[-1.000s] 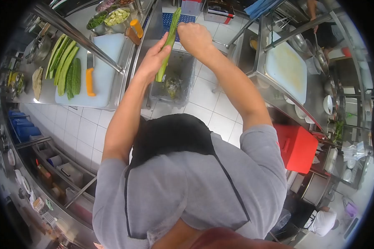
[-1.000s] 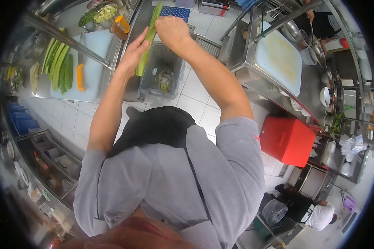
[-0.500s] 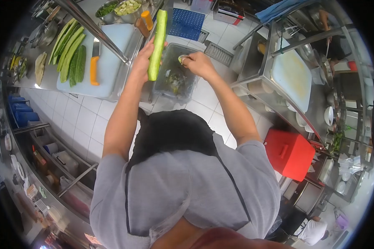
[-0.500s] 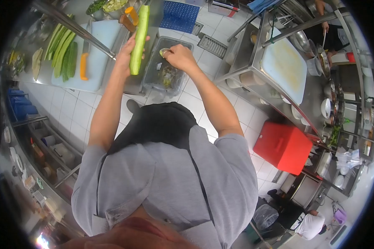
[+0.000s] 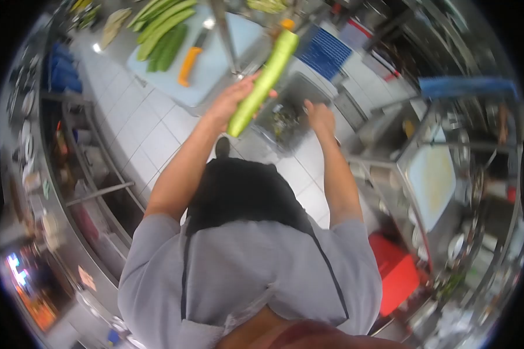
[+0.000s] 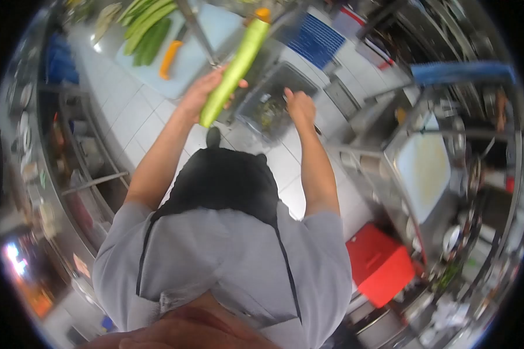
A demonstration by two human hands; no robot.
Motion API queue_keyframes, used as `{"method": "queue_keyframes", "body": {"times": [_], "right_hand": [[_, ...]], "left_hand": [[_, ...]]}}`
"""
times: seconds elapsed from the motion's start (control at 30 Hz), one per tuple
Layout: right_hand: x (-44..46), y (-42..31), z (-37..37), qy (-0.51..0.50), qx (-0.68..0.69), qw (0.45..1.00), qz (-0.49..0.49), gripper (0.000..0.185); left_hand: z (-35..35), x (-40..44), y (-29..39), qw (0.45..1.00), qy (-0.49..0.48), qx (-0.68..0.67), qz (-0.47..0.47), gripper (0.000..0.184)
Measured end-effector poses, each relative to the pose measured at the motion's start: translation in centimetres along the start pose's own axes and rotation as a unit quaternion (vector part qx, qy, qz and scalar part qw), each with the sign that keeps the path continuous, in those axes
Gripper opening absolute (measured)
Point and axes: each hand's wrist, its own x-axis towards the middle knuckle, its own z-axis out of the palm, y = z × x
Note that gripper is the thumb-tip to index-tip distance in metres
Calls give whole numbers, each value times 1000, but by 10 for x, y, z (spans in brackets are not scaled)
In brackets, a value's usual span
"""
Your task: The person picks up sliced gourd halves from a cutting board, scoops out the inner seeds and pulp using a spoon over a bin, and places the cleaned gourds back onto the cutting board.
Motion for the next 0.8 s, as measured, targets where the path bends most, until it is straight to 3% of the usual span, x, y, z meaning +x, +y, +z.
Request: {"method": "queue_keyframes", "body": {"times": [0.13, 0.37, 0.43, 0.57, 0.6, 0.7, 0.8], "right_hand": [[-3, 5, 8, -1, -60, 998, -17, 58], [-10, 12, 14, 14, -63, 998, -15, 59], [-10, 13, 22, 45, -43, 998, -17, 58], [-15, -1, 31, 1, -57, 997, 44, 54], [-14, -2, 36, -6, -61, 997, 48, 54], [-11, -13, 43, -31, -63, 996, 58, 53], [-8, -21, 48, -30, -41, 996, 67, 52]], "left_hand": [[-20, -21, 20, 998, -55, -40, -9, 77], [-85, -76, 63, 997, -63, -48, -4, 82], [-116, -94, 73, 998, -9, -59, 10, 80], [-170, -96, 111, 990, 124, -8, 59, 73], [-186, -89, 122, 984, 158, 53, 64, 62], [-215, -60, 157, 934, 253, 246, 53, 51], [-265, -10, 167, 922, 287, 246, 89, 44]]}}
